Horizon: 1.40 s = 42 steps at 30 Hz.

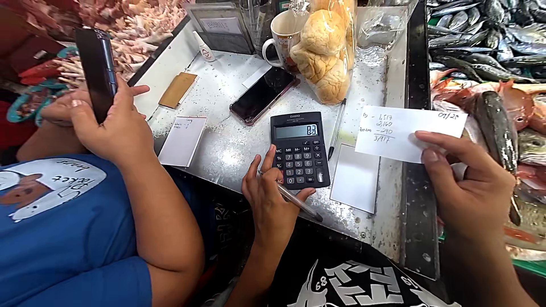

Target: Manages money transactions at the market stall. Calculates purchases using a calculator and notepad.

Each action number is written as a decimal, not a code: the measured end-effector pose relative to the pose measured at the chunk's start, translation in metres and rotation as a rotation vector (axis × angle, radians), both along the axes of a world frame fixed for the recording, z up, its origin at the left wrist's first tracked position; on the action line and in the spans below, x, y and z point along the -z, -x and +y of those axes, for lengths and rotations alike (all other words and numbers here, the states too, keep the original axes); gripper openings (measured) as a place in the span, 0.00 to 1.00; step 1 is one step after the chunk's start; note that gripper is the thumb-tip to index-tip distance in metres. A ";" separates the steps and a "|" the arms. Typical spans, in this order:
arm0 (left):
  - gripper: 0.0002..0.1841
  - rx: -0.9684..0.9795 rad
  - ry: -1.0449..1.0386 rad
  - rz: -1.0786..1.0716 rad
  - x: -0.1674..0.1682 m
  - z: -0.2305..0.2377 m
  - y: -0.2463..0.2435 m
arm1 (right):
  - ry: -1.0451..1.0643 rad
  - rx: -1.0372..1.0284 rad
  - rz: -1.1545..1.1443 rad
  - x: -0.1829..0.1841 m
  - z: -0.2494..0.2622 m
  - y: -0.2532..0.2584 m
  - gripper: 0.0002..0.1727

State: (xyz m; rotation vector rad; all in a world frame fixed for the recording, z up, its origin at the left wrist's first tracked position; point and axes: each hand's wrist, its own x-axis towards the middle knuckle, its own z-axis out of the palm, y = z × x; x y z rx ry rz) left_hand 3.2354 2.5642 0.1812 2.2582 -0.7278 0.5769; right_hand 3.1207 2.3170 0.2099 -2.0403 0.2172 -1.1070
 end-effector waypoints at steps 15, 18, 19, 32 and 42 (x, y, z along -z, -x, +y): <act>0.14 -0.205 0.339 0.046 0.056 0.064 0.045 | 0.392 -0.115 0.350 -0.054 -0.040 -0.042 0.23; 0.16 -0.212 0.203 -0.007 0.062 0.065 0.042 | 0.397 -0.156 0.364 -0.053 -0.034 -0.042 0.26; 0.16 -0.205 0.183 -0.018 0.063 0.066 0.040 | 0.401 -0.166 0.359 -0.055 -0.028 -0.038 0.26; 0.15 -0.060 0.160 0.165 0.036 0.095 0.017 | 0.485 -0.321 0.341 -0.072 0.137 0.050 0.15; 0.15 0.084 0.151 0.180 0.036 0.120 0.016 | 0.312 -0.175 0.530 -0.003 0.190 0.012 0.24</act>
